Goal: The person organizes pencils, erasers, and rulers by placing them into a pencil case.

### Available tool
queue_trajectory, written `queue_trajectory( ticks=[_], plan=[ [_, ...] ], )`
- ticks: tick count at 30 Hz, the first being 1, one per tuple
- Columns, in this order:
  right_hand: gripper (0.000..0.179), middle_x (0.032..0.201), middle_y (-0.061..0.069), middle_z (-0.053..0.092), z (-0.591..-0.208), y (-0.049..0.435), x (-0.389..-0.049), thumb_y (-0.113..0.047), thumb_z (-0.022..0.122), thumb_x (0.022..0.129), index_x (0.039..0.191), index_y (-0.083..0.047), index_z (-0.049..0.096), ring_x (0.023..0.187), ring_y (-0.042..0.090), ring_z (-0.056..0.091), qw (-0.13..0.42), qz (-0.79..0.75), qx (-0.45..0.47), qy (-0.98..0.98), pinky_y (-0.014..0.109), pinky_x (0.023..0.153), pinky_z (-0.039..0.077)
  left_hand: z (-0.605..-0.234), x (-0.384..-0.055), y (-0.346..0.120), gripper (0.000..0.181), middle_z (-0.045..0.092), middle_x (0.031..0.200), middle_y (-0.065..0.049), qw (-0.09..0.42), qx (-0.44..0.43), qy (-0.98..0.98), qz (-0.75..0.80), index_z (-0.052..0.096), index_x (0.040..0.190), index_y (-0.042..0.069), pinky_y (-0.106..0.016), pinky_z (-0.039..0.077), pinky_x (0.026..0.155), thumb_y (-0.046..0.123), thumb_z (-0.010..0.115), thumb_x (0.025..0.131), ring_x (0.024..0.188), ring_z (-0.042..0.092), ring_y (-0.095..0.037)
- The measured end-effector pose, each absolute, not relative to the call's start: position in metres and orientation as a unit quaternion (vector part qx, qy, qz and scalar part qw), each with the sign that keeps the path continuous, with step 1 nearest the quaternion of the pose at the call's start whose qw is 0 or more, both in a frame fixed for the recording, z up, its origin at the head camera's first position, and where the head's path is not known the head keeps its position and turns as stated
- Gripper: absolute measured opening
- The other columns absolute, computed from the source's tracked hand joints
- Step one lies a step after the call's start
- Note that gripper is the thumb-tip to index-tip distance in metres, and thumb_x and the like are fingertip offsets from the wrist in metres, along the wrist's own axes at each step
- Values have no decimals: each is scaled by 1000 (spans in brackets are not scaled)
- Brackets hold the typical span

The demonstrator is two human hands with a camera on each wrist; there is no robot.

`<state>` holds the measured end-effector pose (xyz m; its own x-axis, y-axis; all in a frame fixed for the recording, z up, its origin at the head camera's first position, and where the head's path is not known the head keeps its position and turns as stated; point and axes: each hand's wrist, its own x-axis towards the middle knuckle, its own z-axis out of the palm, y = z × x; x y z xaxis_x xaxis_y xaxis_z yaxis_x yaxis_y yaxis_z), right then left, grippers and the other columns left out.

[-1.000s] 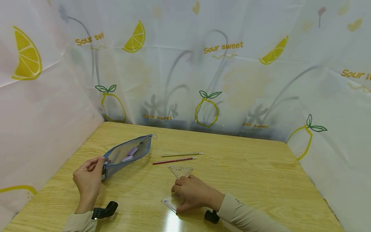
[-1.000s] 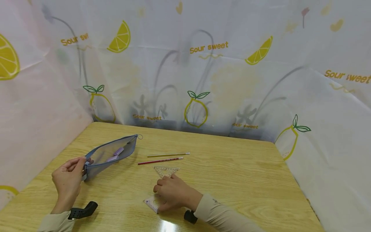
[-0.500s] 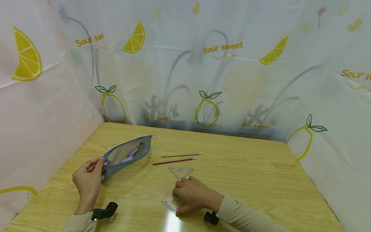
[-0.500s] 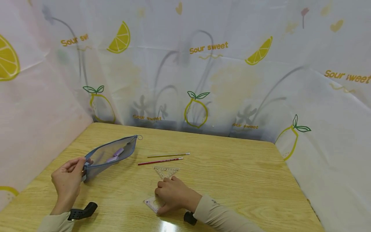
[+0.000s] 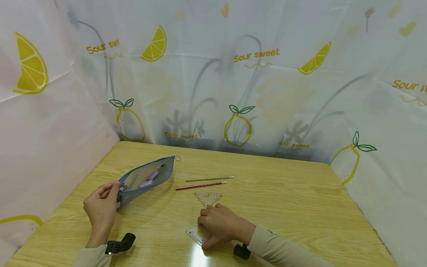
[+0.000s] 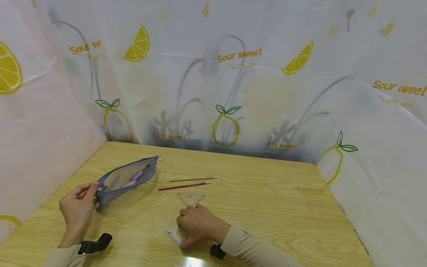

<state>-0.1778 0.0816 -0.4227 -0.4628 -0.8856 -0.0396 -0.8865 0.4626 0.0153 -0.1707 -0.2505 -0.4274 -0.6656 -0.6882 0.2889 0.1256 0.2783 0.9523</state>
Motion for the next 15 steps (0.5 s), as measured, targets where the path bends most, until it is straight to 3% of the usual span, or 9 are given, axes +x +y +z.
queue_trajectory(
  ticks=[6,15],
  plan=[
    [51,88,-14,50,-424,78,-178,-66,69,73,99,-22,64,74,2,43,2,45,-516,855,21,60,36,-428,-171,-250,25,66,66,19,358,195,-716,-567,72,97,-6,-12,45,48,18,71,90,58,61,3],
    [57,91,-12,53,-423,76,-176,-66,70,70,102,-19,62,80,3,49,-5,59,-503,862,21,64,41,-428,-170,-249,23,66,66,18,367,195,-715,-563,73,94,-4,-13,42,44,18,72,90,56,60,2]
  ],
)
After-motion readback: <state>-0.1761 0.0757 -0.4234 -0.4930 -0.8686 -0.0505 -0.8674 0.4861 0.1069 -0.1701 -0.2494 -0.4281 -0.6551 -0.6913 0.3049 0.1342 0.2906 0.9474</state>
